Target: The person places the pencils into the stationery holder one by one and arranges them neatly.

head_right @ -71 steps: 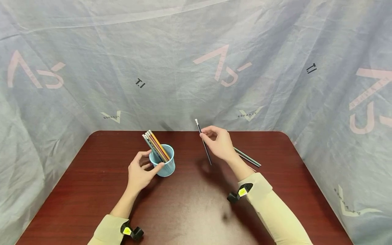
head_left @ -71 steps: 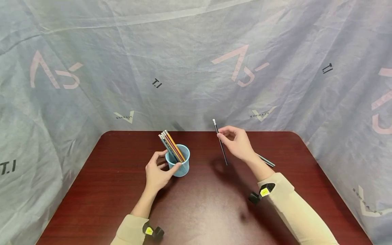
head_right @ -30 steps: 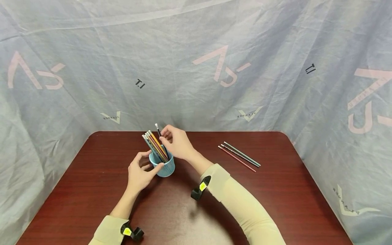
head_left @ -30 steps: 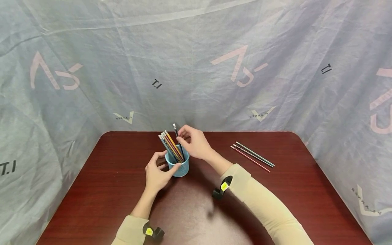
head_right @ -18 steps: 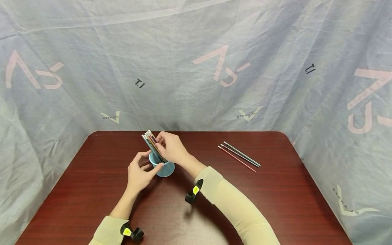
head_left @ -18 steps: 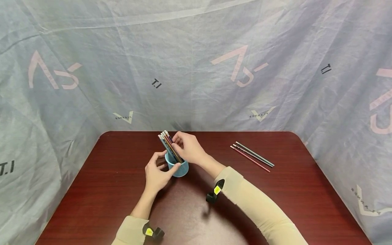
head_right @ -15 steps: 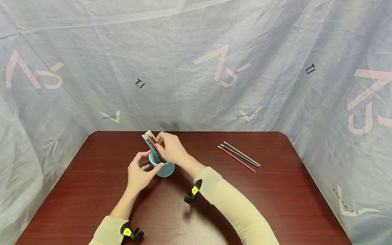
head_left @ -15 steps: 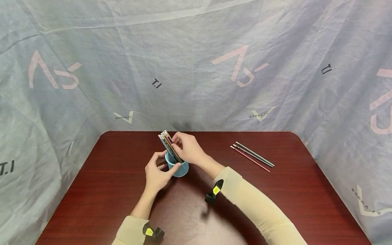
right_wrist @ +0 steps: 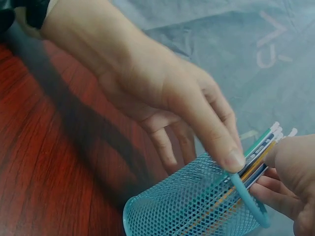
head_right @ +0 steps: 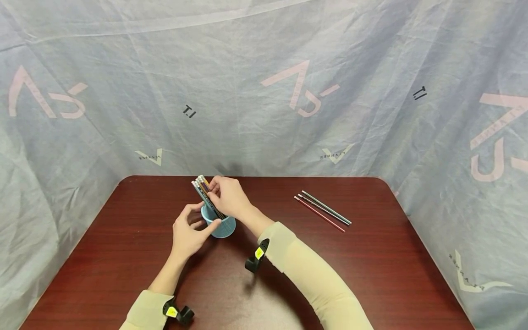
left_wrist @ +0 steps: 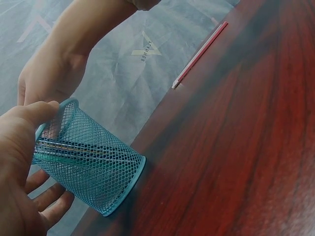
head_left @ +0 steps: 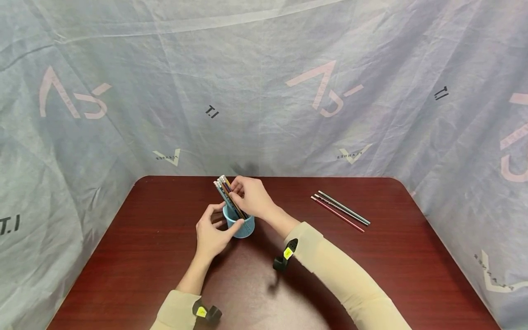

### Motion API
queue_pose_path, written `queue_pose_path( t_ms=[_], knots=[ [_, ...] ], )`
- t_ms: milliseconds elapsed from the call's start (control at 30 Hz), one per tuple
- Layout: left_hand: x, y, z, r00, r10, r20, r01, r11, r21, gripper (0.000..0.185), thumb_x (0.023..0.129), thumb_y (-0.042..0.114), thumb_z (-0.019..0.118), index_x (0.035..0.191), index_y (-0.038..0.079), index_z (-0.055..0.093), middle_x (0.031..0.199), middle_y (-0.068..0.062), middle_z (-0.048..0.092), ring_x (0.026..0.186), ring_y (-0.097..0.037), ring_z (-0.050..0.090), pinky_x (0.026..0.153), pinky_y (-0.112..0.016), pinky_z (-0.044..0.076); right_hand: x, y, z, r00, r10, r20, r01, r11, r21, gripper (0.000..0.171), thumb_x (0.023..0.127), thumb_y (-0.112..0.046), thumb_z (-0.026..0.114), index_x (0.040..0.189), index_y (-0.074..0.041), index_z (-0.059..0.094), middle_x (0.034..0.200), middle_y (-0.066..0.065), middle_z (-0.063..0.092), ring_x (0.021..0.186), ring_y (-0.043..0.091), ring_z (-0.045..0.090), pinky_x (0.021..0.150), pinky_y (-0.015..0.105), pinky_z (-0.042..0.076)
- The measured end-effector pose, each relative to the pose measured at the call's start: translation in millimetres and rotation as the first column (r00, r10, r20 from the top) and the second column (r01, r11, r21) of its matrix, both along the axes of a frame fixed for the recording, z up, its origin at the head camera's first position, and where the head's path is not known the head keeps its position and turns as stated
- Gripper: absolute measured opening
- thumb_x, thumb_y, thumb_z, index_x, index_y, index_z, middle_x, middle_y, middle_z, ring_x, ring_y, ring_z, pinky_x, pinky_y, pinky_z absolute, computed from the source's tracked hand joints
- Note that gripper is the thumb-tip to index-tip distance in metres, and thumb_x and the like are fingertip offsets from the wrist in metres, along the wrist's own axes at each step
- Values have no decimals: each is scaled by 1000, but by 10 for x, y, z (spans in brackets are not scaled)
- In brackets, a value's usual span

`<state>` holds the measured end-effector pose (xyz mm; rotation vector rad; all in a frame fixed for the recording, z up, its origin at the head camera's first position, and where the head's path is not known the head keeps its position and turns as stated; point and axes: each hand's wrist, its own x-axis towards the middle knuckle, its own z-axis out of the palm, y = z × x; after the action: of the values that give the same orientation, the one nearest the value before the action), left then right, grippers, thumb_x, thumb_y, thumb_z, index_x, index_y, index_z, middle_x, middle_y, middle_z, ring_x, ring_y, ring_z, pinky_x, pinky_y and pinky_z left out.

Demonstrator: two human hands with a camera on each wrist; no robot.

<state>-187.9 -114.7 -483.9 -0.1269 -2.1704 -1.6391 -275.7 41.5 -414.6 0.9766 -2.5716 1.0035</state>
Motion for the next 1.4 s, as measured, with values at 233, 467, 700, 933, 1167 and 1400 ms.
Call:
queue_pose_path(
  t_ms=[233,467,700,933,1167,1400],
  knots=[
    [-6,6,6,1000,-2,-1,2,1000,-1,62,76,17,99,128,6,67,129,-13,73,112,-33,76,91,-52,66,23,-6,65,1000,5,5,-5,1000,23,8,98,-11,76,104,-6,72,94,7,80,83,17,77,73,27,64],
    [-10,19,8,1000,-8,-12,9,1000,5,61,76,16,99,128,6,68,128,-14,73,111,-34,76,90,-52,66,64,18,93,1000,8,-6,-8,1000,28,6,96,-8,74,102,-6,72,92,7,79,81,17,76,72,27,63],
    [-3,19,45,1000,6,7,-6,1000,1,62,76,17,99,128,5,67,130,-14,72,113,-34,75,92,-51,66,4,237,162,999,-36,-35,35,999,-19,8,96,-11,71,102,-7,74,89,6,78,77,16,74,70,29,63],
    [-16,1,32,1000,24,5,-24,1000,3,64,73,16,100,127,4,67,128,-14,73,112,-34,75,91,-51,66,-114,712,268,990,-137,-38,135,989,-63,9,93,-11,70,98,-8,76,84,4,77,76,18,74,75,35,62],
    [-3,-8,0,1000,23,5,-23,1000,15,63,74,16,100,126,5,68,126,-14,73,111,-33,75,92,-51,66,-218,1340,153,970,-243,-23,243,970,-17,7,93,-11,69,97,-9,75,85,4,78,75,19,73,73,36,60],
    [-8,-5,-34,1000,10,-7,-10,1000,18,61,75,16,99,126,5,69,126,-14,73,110,-34,76,91,-52,66,-182,1854,-46,949,-315,16,314,948,59,9,94,-11,69,99,-6,75,87,7,77,79,23,74,72,41,61]
  ],
)
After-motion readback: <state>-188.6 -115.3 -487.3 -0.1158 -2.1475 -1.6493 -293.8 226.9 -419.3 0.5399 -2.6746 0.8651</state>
